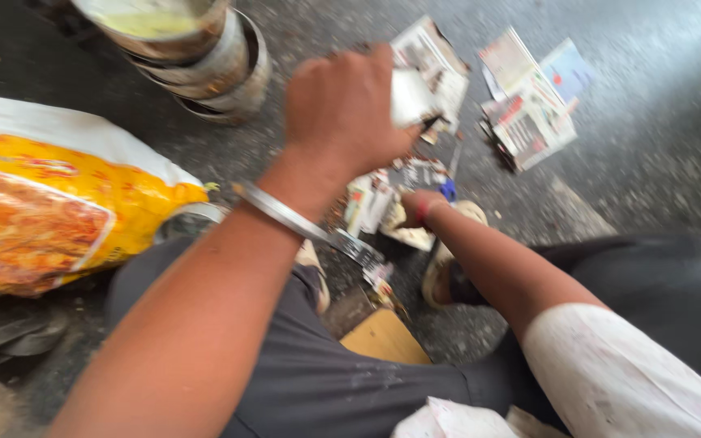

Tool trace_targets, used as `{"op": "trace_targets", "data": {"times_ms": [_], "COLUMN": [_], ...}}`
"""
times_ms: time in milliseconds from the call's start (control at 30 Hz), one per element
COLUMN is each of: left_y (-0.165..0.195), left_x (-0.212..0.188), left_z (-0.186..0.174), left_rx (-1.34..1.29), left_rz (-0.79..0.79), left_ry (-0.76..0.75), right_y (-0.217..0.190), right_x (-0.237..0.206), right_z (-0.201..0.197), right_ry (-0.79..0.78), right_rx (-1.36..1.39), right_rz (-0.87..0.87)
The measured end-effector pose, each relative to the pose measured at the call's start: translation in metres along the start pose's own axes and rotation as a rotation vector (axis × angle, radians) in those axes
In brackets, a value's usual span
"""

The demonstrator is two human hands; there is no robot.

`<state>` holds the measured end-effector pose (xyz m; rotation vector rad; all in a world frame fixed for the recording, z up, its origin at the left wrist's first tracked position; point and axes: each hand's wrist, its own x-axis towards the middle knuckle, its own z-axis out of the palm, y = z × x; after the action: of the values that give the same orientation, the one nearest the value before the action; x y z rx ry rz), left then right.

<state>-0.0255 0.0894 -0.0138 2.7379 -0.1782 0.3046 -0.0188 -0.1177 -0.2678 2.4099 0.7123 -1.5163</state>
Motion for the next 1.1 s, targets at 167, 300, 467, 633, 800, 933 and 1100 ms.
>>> {"op": "trace_targets", "data": {"times_ms": [167,300,467,633,800,933,1100], "left_y": [-0.002,-0.005,-0.005,-0.005,-0.007,-0.006,-0.005], "left_x": [0.005,0.003,0.001,-0.002,-0.003,-0.001,-0.001], "left_z": [-0.006,-0.011,-0.013,-0.014,-0.018,-0.021,-0.019], "left_rx": [-0.056,-0.009,-0.073,-0.095,-0.086,-0.058,-0.074], "left_rz": [-0.048,-0.045,-0.068,-0.056,-0.054,-0.052,-0.059], "left_ry": [-0.098,-0.095,-0.109,-0.126,-0.118,-0.15,-0.175], "right_y": [-0.018,-0.032,-0.035,-0.035,-0.036,-0.041,-0.052], "right_x": [-0.008,-0.014,-0.013,-0.011,-0.012,-0.011,-0.011], "right_z": [0.012,0.033,0.04,0.043,0.045,0.046,0.049], "right_ry": [0.22,0.264,0.302,0.308,0.313,0.267,0.246], "right_rx": [0.122,0.232,0.104,0.096,0.133,0.18,0.225], "right_rz": [-0.02,0.074,0.132,0.137,0.12,0.174,0.236]}}
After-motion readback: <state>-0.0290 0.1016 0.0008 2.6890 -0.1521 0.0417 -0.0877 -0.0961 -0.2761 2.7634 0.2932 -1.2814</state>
